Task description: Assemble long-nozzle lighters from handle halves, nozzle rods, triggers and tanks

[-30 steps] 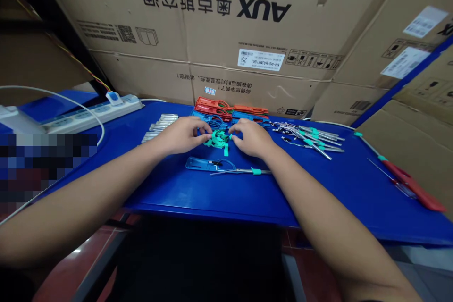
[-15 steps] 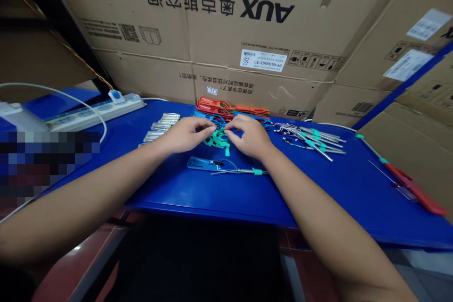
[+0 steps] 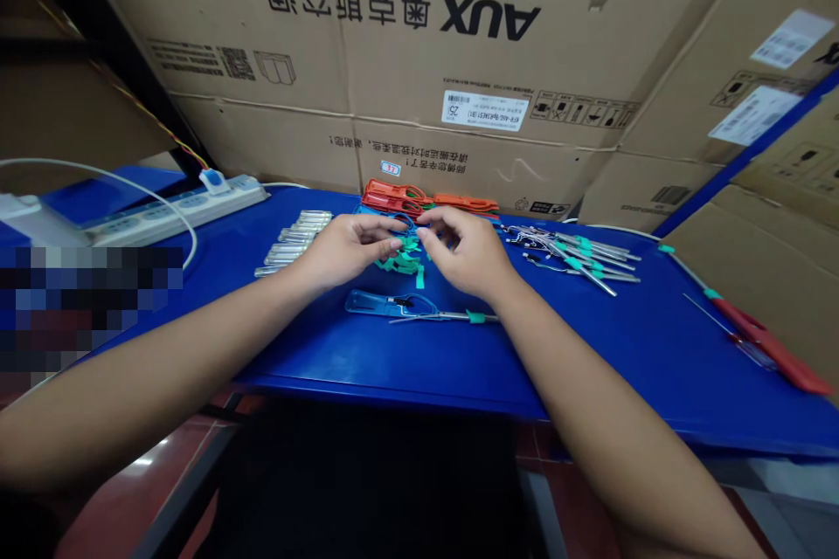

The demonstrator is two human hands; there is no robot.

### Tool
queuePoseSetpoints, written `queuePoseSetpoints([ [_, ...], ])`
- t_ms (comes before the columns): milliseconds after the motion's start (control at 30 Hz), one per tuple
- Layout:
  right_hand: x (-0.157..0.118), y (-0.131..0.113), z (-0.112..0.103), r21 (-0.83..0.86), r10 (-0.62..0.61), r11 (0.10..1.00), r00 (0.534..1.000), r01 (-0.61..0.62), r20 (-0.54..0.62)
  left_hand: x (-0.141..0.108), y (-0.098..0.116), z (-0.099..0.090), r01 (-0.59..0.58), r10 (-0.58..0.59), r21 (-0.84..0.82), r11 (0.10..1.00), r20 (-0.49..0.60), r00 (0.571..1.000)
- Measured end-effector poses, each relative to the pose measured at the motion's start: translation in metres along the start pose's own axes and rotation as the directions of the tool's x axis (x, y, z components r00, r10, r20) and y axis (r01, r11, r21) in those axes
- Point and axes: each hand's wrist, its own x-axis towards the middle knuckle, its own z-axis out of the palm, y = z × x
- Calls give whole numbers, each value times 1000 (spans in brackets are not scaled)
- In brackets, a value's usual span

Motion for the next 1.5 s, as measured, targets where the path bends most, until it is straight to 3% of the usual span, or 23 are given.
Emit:
queuePoseSetpoints([
  [100,-2,1,2,55,18,998,995,-23,96,-3,2,1,-139,142,105,985,-24,990],
  [233,-2,0,2,-28,-52,998,994,55,94,-7,9,0,-277,292,260,925,-22,956],
  [367,-2,0,0,-48,-78,995,992,83,97,-9,14,-1,-343,355,268,900,2,935],
  [467,-3,1,-2,-37,-157,986,974,165,165,-9,12,2,-307,309,132,942,8,951],
  [600,-5,1,0,-52,-249,962,941,267,228,-6,7,6,-170,176,-131,977,34,984],
  [667,-6,1,2,-54,-254,960,938,273,235,-6,6,8,-110,119,-167,980,50,992],
  [800,-7,2,4,-82,-184,975,957,207,225,-7,9,8,39,-20,-93,995,193,981],
  [900,-7,3,1,-163,-137,971,964,176,226,-10,13,8,67,-68,15,998,261,963],
  [967,-6,2,-4,-184,-157,960,951,210,268,-11,14,6,10,-34,99,995,239,970],
  [1033,-6,1,-11,-135,-207,955,920,264,332,-11,15,4,-116,75,201,973,199,977],
  [1167,-7,0,-22,-33,-297,941,870,336,395,-11,18,0,-393,342,403,827,195,919],
  [1267,-9,0,-22,-73,-330,919,860,386,390,-12,22,-2,-443,390,438,782,210,897],
  [1367,-11,-1,-20,-165,-344,890,863,426,371,-13,25,0,-374,315,444,815,202,927],
  [1500,-13,-3,-18,-193,-335,895,892,402,304,-14,22,3,-123,68,336,934,173,983],
])
